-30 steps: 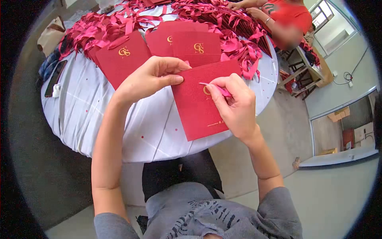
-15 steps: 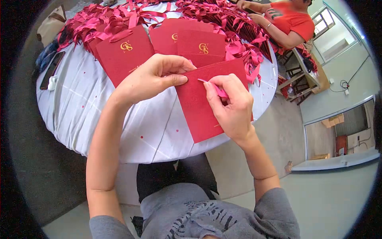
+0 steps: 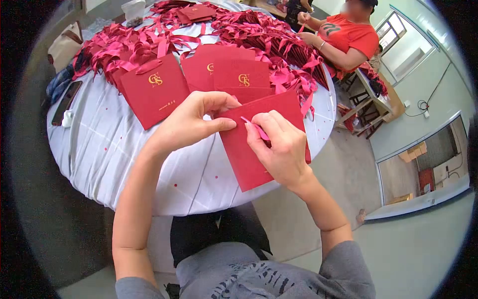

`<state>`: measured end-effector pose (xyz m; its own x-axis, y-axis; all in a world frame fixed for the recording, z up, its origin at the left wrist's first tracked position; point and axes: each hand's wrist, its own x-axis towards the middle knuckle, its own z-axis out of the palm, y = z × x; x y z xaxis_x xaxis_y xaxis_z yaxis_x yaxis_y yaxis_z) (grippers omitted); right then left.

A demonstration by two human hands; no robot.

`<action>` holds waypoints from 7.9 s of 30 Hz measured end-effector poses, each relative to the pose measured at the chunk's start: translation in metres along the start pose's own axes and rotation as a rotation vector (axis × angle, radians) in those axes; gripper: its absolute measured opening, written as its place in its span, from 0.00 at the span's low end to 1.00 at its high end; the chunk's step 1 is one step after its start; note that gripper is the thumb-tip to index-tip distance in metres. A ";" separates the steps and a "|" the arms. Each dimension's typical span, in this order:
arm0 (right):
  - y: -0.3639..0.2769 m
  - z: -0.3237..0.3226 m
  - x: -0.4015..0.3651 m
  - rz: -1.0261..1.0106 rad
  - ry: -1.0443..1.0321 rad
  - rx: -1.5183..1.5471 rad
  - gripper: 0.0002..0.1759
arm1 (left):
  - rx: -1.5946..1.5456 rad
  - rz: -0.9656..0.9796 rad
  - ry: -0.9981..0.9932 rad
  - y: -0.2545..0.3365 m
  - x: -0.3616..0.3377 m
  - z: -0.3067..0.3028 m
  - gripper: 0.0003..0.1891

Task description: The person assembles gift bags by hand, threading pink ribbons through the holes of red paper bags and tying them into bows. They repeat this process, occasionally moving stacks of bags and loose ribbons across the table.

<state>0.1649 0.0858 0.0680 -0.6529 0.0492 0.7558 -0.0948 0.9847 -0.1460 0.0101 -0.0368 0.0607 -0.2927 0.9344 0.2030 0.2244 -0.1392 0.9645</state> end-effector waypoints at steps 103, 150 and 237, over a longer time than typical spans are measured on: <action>0.008 -0.047 0.029 0.305 0.066 0.319 0.12 | 0.822 0.372 0.318 0.039 -0.023 0.061 0.28; 0.020 -0.033 0.059 0.249 -0.313 0.718 0.10 | 0.991 0.525 0.310 0.049 -0.032 0.078 0.17; -0.011 -0.055 -0.043 0.875 0.068 1.051 0.15 | 0.027 -0.015 -0.137 0.046 0.027 0.052 0.11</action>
<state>0.2349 0.0816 0.0724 -0.7589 0.6221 0.1926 -0.2149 0.0400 -0.9758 0.0613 -0.0008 0.1019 -0.1674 0.9725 0.1617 0.2468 -0.1175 0.9619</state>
